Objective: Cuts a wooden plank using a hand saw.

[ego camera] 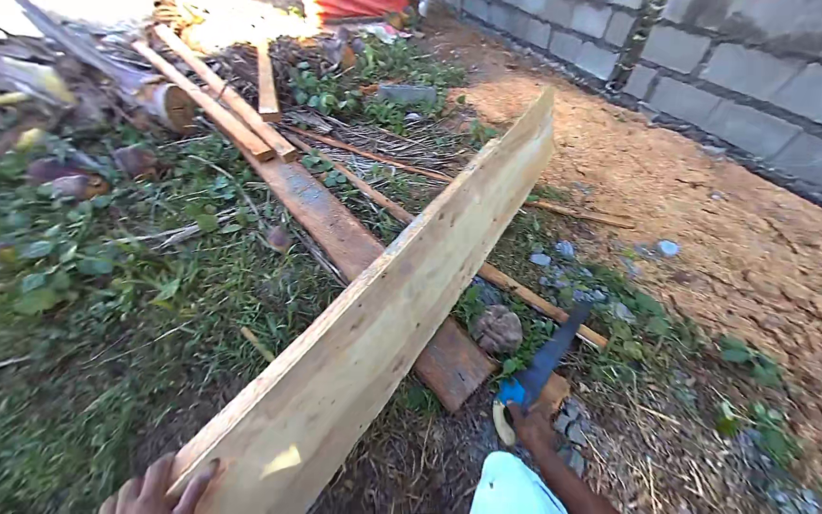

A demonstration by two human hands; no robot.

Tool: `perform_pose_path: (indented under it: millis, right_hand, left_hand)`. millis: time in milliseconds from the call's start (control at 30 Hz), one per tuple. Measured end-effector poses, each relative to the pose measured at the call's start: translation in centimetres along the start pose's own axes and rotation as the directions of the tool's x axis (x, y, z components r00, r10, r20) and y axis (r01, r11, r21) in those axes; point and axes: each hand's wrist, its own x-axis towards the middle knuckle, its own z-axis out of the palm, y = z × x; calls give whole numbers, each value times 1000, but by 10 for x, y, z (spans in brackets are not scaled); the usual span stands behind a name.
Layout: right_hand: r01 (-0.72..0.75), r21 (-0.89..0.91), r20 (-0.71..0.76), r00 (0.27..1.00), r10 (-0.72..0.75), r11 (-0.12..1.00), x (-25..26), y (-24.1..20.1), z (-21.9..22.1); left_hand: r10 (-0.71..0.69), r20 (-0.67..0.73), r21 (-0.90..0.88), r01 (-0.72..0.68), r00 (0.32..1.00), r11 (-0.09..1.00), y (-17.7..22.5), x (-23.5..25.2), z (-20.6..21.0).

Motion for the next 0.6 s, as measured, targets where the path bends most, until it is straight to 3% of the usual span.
perform_pose_path:
  millis: [133,267,367,500,600]
  right_hand:
    - [109,-250,60,993,-97,962,-20,-1,12]
    - [179,-319,155,979,-135,931,-26,-8,6]
    - [254,-350,176,963,-203,902,-23,-9,11]
    - [466,-401,291,881,-373,788,-16,5,10]
    - [545,-467,385,834,-395,696,-16,11,-2]
  left_hand:
    - [2,-65,-12,-3,998,1000,-7,7,9]
    - [-41,41,-41,42,998,998,13,2,-11]
    - [-63,0,-50,63,998,997,16,-7,-9]
    - [-31,-81,-59,27,996,998,9,-11,-1]
    - [-21,-113,-72,13,993,997,6,-12,5]
